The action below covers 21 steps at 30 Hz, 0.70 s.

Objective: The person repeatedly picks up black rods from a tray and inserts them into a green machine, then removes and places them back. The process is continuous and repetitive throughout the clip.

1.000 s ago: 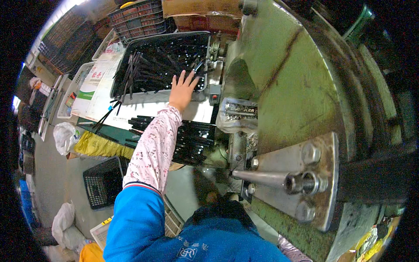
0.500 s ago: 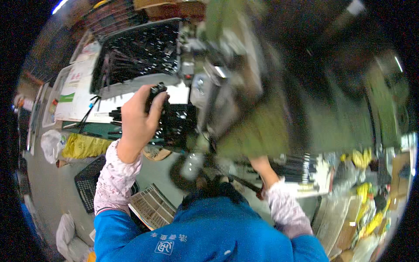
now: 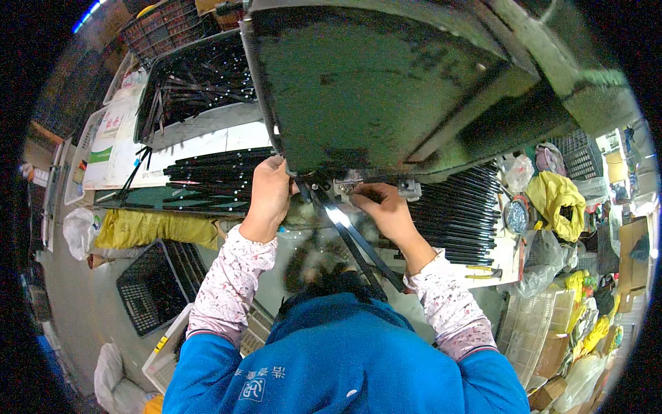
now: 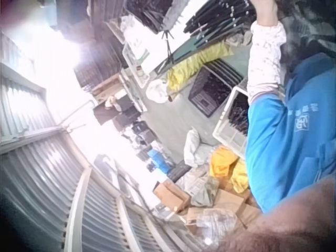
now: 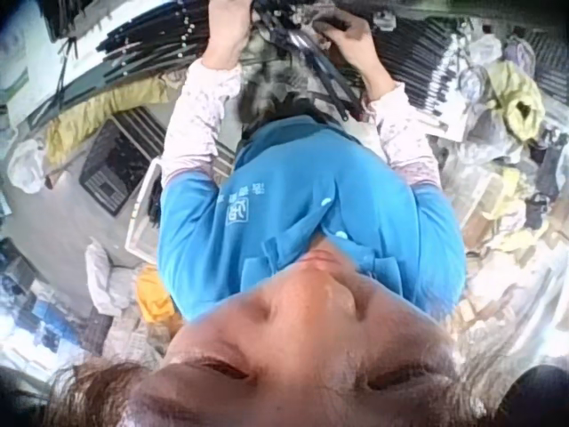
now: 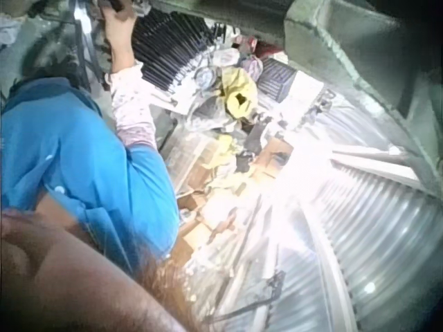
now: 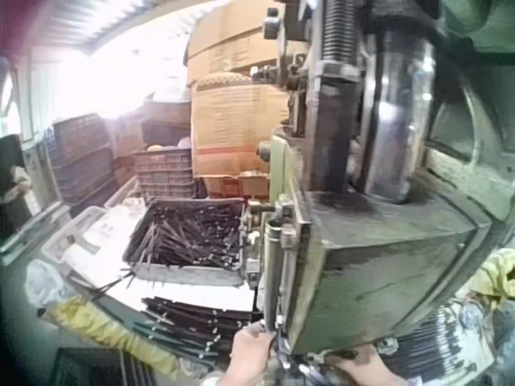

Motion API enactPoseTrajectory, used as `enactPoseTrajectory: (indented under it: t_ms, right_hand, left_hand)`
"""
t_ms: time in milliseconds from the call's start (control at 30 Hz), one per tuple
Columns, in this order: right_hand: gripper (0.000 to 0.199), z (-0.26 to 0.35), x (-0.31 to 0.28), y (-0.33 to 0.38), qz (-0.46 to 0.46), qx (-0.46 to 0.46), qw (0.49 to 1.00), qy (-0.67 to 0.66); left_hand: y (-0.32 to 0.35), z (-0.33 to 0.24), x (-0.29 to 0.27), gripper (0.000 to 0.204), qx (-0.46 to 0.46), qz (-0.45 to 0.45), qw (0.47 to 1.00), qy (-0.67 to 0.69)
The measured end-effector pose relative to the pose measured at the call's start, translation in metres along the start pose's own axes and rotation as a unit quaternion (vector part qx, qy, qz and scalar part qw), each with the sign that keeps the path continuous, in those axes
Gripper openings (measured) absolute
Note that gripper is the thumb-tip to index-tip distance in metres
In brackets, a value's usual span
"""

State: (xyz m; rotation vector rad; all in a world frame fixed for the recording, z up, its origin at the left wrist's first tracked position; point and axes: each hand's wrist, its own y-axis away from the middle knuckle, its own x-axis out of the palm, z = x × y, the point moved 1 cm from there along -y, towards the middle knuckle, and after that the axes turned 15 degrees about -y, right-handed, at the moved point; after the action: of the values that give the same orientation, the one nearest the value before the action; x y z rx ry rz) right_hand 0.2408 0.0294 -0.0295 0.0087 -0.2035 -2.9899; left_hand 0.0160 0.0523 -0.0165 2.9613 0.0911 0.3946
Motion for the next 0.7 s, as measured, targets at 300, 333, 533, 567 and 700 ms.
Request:
enactPoseTrajectory:
  t_ms: [300, 333, 533, 567, 700]
  right_hand:
    - [0.025, 0.029, 0.048, -0.011, 0.04, -0.152, 0.985, -0.073]
    - [0.023, 0.028, 0.048, -0.013, 0.031, -0.126, 0.989, -0.076]
    - [0.015, -0.006, 0.024, -0.027, 0.03, -0.143, 0.989, -0.006]
    - [0.015, -0.004, 0.025, -0.027, 0.031, -0.142, 0.989, -0.013]
    - [0.022, 0.004, 0.046, -0.026, 0.01, -0.061, 0.996, -0.059]
  left_hand:
    - [0.006, 0.015, -0.008, 0.021, 0.006, -0.055, 0.998, -0.021]
    - [0.008, 0.009, -0.004, 0.021, 0.015, -0.065, 0.998, -0.011]
    - [-0.001, 0.001, 0.001, 0.025, 0.037, -0.105, 0.988, -0.109]
    - [0.002, -0.008, 0.006, 0.025, 0.027, -0.121, 0.985, -0.122]
    - [0.005, 0.004, 0.001, 0.022, -0.007, -0.102, 0.991, -0.09]
